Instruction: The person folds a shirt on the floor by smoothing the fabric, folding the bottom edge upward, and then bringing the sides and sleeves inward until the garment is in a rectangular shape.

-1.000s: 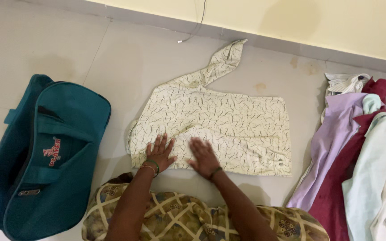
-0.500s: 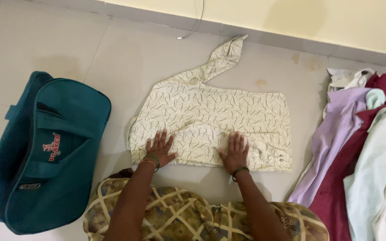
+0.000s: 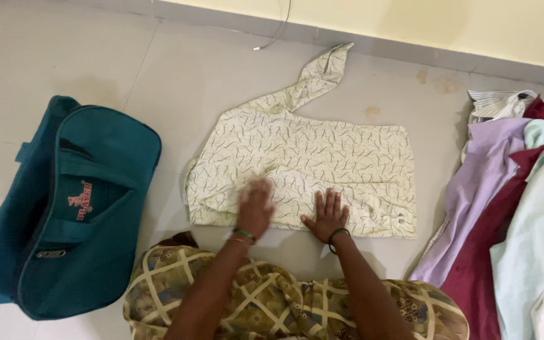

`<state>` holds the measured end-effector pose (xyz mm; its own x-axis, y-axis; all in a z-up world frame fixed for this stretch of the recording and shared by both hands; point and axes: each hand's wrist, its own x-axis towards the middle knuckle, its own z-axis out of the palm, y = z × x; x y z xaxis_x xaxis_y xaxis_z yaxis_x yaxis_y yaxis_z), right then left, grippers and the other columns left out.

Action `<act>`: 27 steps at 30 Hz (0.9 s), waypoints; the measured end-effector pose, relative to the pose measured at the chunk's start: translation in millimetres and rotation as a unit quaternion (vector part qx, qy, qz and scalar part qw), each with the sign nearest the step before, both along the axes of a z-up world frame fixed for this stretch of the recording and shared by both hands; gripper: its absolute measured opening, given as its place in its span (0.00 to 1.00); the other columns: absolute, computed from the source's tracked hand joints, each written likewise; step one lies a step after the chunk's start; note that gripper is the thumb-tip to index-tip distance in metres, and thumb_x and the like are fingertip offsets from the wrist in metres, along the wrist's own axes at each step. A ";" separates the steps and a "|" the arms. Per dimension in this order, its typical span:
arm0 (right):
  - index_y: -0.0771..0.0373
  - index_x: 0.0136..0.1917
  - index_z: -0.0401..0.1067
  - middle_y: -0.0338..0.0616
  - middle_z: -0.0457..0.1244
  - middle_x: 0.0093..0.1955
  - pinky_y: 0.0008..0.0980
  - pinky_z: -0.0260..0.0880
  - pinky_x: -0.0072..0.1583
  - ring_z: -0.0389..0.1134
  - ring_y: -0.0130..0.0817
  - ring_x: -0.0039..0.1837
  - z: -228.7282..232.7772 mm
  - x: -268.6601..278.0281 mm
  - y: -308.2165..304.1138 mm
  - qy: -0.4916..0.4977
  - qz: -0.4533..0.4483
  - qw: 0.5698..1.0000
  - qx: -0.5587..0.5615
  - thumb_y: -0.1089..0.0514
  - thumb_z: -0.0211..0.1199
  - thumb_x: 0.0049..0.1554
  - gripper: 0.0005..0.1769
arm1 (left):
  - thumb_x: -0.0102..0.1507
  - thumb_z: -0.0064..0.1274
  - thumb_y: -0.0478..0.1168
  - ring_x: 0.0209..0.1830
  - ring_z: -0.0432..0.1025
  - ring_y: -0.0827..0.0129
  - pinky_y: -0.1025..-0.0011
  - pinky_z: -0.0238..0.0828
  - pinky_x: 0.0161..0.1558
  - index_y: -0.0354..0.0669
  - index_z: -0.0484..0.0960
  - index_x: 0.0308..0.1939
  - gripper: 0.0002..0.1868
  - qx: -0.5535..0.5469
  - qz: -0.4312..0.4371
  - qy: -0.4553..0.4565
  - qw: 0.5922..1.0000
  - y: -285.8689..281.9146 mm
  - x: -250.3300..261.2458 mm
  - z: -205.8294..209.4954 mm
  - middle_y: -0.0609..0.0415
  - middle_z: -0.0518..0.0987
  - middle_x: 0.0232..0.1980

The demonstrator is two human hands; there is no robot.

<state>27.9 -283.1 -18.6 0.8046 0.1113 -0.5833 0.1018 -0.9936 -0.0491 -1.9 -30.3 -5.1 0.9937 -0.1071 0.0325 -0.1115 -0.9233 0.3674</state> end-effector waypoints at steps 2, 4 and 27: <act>0.47 0.84 0.17 0.50 0.11 0.86 0.64 0.16 0.77 0.08 0.50 0.85 -0.4 1.1 -2.0 -0.004 -0.005 1.000 0.019 0.17 0.41 0.57 0.60 | 0.72 0.35 0.55 0.85 0.36 0.60 0.48 0.31 0.79 0.47 0.51 0.81 0.36 -0.017 -0.085 0.046 0.995 -29.7 -4.5 2.0 0.54 0.45 0.85; 0.48 0.84 0.17 0.50 0.11 0.86 0.64 0.17 0.77 0.08 0.50 0.85 0.7 3.6 -2.2 -0.002 -0.002 1.000 0.015 0.17 0.40 0.57 0.60 | 0.72 0.33 0.55 0.85 0.37 0.60 0.49 0.31 0.78 0.49 0.50 0.81 0.34 -0.003 -0.122 0.071 0.990 -38.1 -11.0 5.7 0.54 0.44 0.85; 0.44 0.84 0.17 0.46 0.11 0.87 0.63 0.17 0.78 0.08 0.48 0.85 -2.5 4.6 -4.1 -0.009 -0.002 1.000 0.027 0.15 0.42 0.55 0.61 | 0.63 0.63 0.42 0.29 0.77 0.64 0.70 0.75 0.31 0.35 0.84 0.42 0.12 -0.476 0.513 0.082 0.709 118.2 -47.1 -54.5 0.41 0.85 0.36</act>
<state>32.5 -287.2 -21.2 0.8151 0.1384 -0.5625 0.0986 -0.9900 -0.1007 -48.9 87.9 -59.6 0.5310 0.6687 -0.5205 0.5562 0.1883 0.8094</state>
